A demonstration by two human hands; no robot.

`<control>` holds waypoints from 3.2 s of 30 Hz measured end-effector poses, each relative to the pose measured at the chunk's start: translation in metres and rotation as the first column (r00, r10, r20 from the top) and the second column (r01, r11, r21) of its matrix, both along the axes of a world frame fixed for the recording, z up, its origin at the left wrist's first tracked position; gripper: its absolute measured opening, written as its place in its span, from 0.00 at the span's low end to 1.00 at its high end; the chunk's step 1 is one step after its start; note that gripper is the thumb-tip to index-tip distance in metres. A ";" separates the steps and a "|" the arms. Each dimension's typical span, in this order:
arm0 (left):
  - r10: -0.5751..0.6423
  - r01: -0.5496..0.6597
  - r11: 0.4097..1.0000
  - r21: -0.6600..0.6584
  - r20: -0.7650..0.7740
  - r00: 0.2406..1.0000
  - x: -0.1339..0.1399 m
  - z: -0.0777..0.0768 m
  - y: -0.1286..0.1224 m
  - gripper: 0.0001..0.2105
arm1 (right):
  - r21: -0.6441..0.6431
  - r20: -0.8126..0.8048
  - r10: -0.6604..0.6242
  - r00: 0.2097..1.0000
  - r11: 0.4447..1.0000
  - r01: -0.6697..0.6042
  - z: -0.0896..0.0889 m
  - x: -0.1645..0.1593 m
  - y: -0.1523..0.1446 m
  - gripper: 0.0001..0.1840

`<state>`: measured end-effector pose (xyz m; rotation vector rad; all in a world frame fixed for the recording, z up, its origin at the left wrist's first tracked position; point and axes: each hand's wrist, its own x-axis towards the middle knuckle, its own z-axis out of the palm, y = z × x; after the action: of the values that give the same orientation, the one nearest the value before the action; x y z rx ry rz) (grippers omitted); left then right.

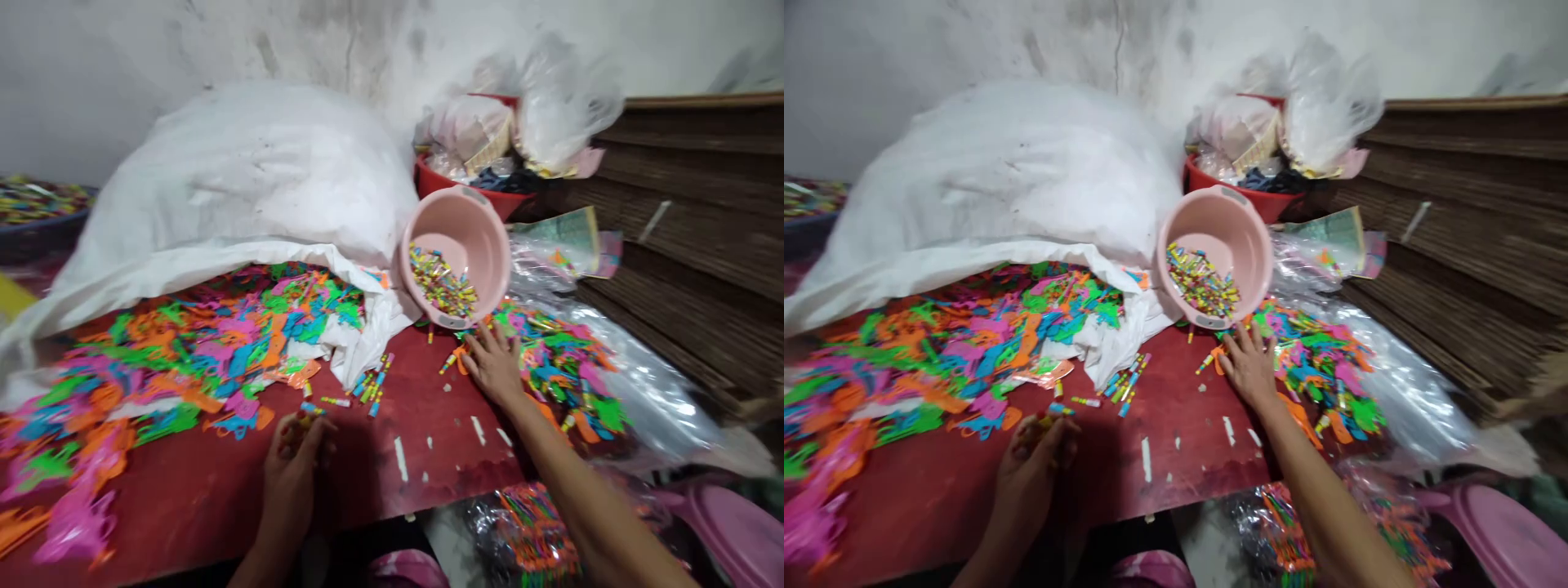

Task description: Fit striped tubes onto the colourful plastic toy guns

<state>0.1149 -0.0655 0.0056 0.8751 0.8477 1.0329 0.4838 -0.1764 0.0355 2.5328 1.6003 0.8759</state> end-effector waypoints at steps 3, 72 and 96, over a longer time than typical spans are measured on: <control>0.042 -0.041 0.999 -0.033 0.029 0.999 -0.001 0.002 -0.003 0.16 | 0.069 -0.022 0.055 0.998 0.996 -0.054 -0.005 0.002 0.002 0.26; -0.148 0.156 0.954 0.257 -0.052 0.988 0.022 -0.006 -0.032 0.09 | 0.480 -0.852 0.478 0.215 0.876 -0.045 -0.009 -0.223 0.009 0.13; 0.072 -0.043 0.984 -0.172 0.170 0.983 -0.015 0.017 -0.002 0.22 | 0.342 -0.762 0.013 0.647 0.857 0.386 0.006 -0.061 -0.023 0.24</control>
<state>0.0999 -0.0677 0.0222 0.6107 0.8013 1.0562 0.4224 -0.1991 0.0419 3.6894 1.2440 0.1681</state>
